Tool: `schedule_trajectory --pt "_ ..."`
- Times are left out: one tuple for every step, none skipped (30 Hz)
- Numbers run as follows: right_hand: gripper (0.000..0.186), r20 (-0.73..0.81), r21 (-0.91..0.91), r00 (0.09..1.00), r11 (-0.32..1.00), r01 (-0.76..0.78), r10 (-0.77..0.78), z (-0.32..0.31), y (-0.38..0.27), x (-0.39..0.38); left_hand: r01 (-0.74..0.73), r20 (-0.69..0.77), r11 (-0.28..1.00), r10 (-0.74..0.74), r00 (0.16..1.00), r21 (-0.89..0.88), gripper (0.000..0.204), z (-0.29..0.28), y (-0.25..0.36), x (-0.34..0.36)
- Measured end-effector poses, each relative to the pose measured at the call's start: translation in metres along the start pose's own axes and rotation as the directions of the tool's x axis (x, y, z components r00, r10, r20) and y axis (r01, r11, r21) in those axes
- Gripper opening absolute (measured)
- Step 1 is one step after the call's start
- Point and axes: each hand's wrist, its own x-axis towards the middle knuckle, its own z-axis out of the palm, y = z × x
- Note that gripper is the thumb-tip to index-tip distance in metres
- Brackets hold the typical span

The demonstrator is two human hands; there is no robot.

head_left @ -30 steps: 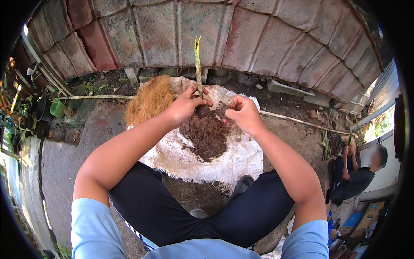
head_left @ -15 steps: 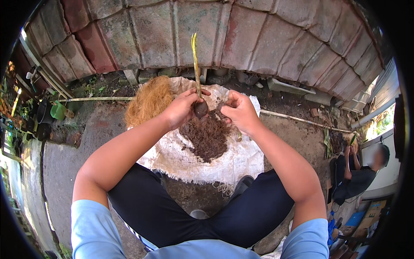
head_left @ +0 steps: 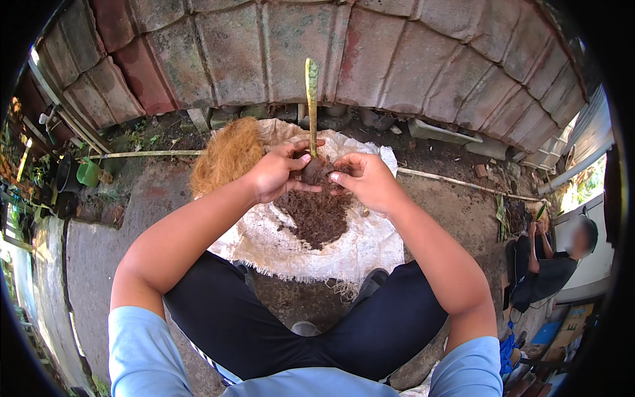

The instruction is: The person sits cross-legged and repeatedly wraps a green plant stem with a brown fibrous material, pressing and shaping it by hand. The person handles the stem and fibrous material throughout, forming a compact bundle around the stem.

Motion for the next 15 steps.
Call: schedule_trajectory --pt "0.013 -0.012 0.007 1.0 1.0 -0.025 0.025 0.001 -0.001 -0.001 0.006 0.015 1.0 -0.006 1.0 -0.006 0.037 0.0 0.001 -0.001" --pt "0.016 -0.016 0.006 1.0 1.0 -0.015 0.015 0.0 -0.001 -0.002 0.012 0.033 1.0 -0.012 0.999 -0.012 0.037 0.0 0.002 -0.001" --pt "0.018 -0.02 0.006 1.0 1.0 -0.006 0.006 0.0 0.0 -0.002 0.019 0.05 1.0 -0.018 0.999 -0.017 0.037 0.001 0.002 -0.001" --pt "0.02 -0.023 0.006 1.0 1.0 0.004 -0.004 -0.001 0.001 -0.002 0.02 0.027 0.999 -0.019 0.999 -0.025 0.036 0.001 0.002 0.0" --pt "0.021 -0.046 0.039 0.998 0.999 0.033 -0.032 0.0 0.003 -0.001 0.02 0.003 0.999 -0.02 1.0 -0.033 0.035 0.003 0.001 0.0" --pt "0.022 -0.07 0.071 0.996 0.995 0.063 -0.058 0.001 0.005 0.0 0.021 -0.021 0.999 -0.021 1.0 -0.04 0.035 0.004 0.0 0.001" --pt "0.023 -0.094 0.102 0.992 0.99 0.093 -0.084 0.001 0.006 0.001 0.018 -0.024 0.999 -0.018 1.0 -0.028 0.034 0.005 -0.002 0.001" --pt "0.023 -0.091 0.148 0.993 0.985 0.085 -0.071 0.002 0.008 0.002 0.014 -0.028 1.0 -0.014 1.0 -0.015 0.034 0.008 -0.001 0.0" --pt "0.024 -0.088 0.193 0.994 0.978 0.075 -0.059 0.002 0.009 0.002 0.01 -0.031 1.0 -0.01 0.999 -0.002 0.034 0.009 -0.001 -0.001" --pt "0.025 -0.083 0.238 0.995 0.969 0.066 -0.047 0.002 0.009 0.002 0.016 -0.002 0.999 -0.016 1.0 -0.048 0.034 0.008 -0.001 0.0" --pt "0.025 -0.093 0.218 0.995 0.974 0.064 -0.044 0.002 0.009 0.003 0.024 0.022 0.995 -0.022 1.0 -0.092 0.035 0.005 -0.001 0.001" --pt "0.024 -0.103 0.197 0.994 0.978 0.062 -0.042 0.001 0.007 0.004 0.033 0.047 0.99 -0.027 0.999 -0.137 0.036 0.003 -0.001 0.001" --pt "0.024 -0.113 0.177 0.993 0.982 0.059 -0.039 0.002 0.007 0.004 0.026 0.065 0.994 -0.019 0.998 -0.108 0.039 0.001 -0.002 0.002" --pt "0.025 -0.116 0.191 0.992 0.979 0.067 -0.045 0.001 0.008 0.005 0.019 0.087 0.997 -0.013 0.996 -0.079 0.041 0.002 -0.002 0.003" --pt "0.026 -0.118 0.204 0.992 0.976 0.075 -0.051 0.001 0.012 0.006 0.012 0.109 0.999 -0.007 0.994 -0.05 0.044 0.003 -0.001 0.004"
